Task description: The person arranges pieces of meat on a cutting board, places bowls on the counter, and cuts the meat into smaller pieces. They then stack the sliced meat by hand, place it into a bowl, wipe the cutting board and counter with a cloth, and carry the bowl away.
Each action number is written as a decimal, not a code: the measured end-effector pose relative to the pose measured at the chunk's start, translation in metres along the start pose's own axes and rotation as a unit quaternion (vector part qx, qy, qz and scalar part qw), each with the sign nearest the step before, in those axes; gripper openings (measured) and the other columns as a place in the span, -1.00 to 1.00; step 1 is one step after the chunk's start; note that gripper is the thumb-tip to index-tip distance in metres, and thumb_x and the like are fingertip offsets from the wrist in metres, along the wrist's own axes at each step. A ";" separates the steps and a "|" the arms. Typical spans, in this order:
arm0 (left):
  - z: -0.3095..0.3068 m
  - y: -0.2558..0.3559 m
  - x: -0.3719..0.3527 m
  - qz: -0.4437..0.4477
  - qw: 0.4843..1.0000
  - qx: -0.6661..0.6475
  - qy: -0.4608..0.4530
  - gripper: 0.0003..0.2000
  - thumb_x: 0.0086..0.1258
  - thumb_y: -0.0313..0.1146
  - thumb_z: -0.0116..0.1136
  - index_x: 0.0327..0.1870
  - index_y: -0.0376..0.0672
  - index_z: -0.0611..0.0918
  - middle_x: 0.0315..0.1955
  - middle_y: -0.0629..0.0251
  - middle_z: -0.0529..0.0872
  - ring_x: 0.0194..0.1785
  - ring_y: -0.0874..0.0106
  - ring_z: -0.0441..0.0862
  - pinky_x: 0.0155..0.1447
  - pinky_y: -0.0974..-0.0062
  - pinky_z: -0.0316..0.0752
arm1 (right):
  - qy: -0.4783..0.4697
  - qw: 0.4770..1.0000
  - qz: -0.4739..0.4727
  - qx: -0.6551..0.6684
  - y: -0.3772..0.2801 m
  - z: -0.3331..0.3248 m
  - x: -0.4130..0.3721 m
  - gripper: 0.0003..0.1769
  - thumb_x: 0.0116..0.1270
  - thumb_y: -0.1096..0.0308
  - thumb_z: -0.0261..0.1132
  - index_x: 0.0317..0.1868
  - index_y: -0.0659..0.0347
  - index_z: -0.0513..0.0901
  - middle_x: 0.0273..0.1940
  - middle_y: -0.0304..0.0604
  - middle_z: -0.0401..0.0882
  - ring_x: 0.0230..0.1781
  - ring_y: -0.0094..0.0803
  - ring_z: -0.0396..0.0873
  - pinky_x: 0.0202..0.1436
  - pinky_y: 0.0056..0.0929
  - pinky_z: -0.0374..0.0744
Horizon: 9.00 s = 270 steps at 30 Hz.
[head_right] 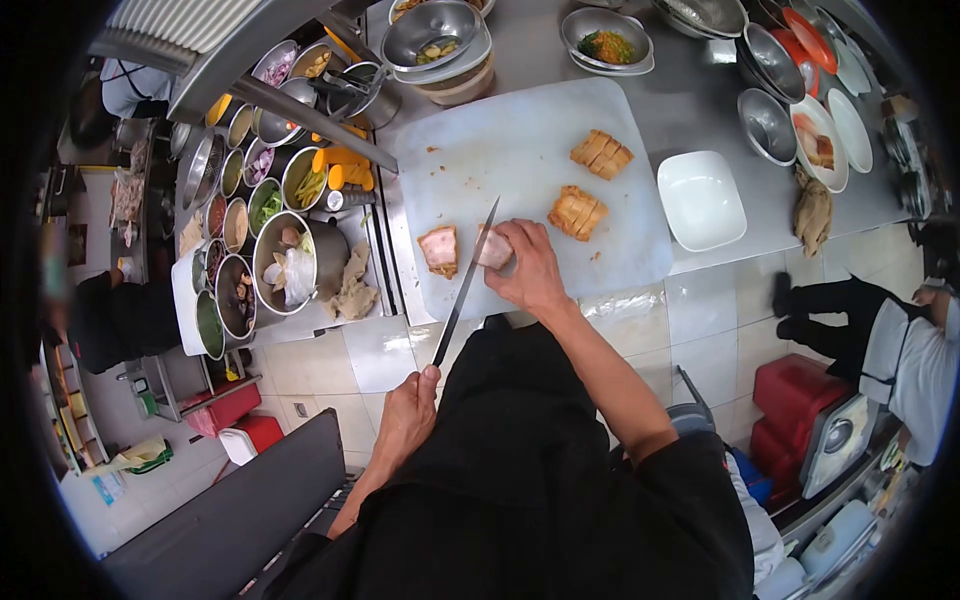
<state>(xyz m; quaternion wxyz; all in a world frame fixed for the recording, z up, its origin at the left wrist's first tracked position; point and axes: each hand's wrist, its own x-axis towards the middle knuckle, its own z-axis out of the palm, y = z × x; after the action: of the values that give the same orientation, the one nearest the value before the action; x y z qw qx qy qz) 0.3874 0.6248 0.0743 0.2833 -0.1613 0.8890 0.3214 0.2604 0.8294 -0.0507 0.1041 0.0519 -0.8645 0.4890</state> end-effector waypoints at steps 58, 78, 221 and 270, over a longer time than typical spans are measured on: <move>0.030 0.004 0.046 0.058 0.998 0.039 -0.008 -0.43 0.62 0.00 -0.22 -0.34 -0.42 0.59 -0.45 -0.40 0.61 -0.26 -0.36 0.57 -0.13 -0.14 0.45 | 0.033 0.999 -0.015 0.013 0.009 0.000 -0.011 -0.47 -0.12 0.45 0.42 -0.04 0.28 0.55 -0.02 0.00 0.58 0.00 0.00 0.50 0.10 -0.17 0.55; -0.017 -0.069 0.009 -0.100 0.984 -0.133 0.066 -0.36 0.60 0.16 -0.21 -0.15 -0.34 0.68 -0.59 0.22 0.56 -0.46 0.41 0.52 -0.29 0.37 0.46 | -0.151 0.969 -0.129 -0.144 0.017 0.007 0.037 -0.25 0.05 0.10 0.53 0.24 0.16 0.49 0.25 0.02 0.38 0.30 -0.03 0.29 0.33 -0.10 0.34; -0.010 -0.118 -0.010 -0.050 0.973 -0.194 0.112 -0.38 0.59 0.13 -0.17 -0.33 -0.37 0.62 -0.62 0.17 0.56 -0.54 0.45 0.52 -0.37 0.39 0.45 | -0.181 0.962 -0.021 -0.202 -0.056 0.052 -0.009 -0.41 0.09 0.26 0.43 0.15 0.24 0.54 0.16 0.05 0.39 0.16 -0.01 0.37 0.21 -0.11 0.43; 0.004 -0.053 -0.007 -0.010 0.999 0.030 0.019 -0.36 0.61 0.09 -0.28 -0.28 -0.43 0.61 -0.37 -0.41 0.64 -0.13 -0.38 0.57 -0.01 -0.12 0.44 | -0.033 0.996 -0.072 0.050 -0.023 0.048 -0.029 -0.54 -0.11 0.48 0.42 -0.10 0.32 0.59 -0.03 0.00 0.60 0.02 -0.03 0.50 0.13 -0.20 0.53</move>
<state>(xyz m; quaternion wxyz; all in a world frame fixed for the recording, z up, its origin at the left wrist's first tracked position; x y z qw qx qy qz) 0.4191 0.5889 0.0502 0.2741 -0.1680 0.9020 0.2881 0.2868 0.7766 -0.0625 0.1081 0.1355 -0.8357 0.5212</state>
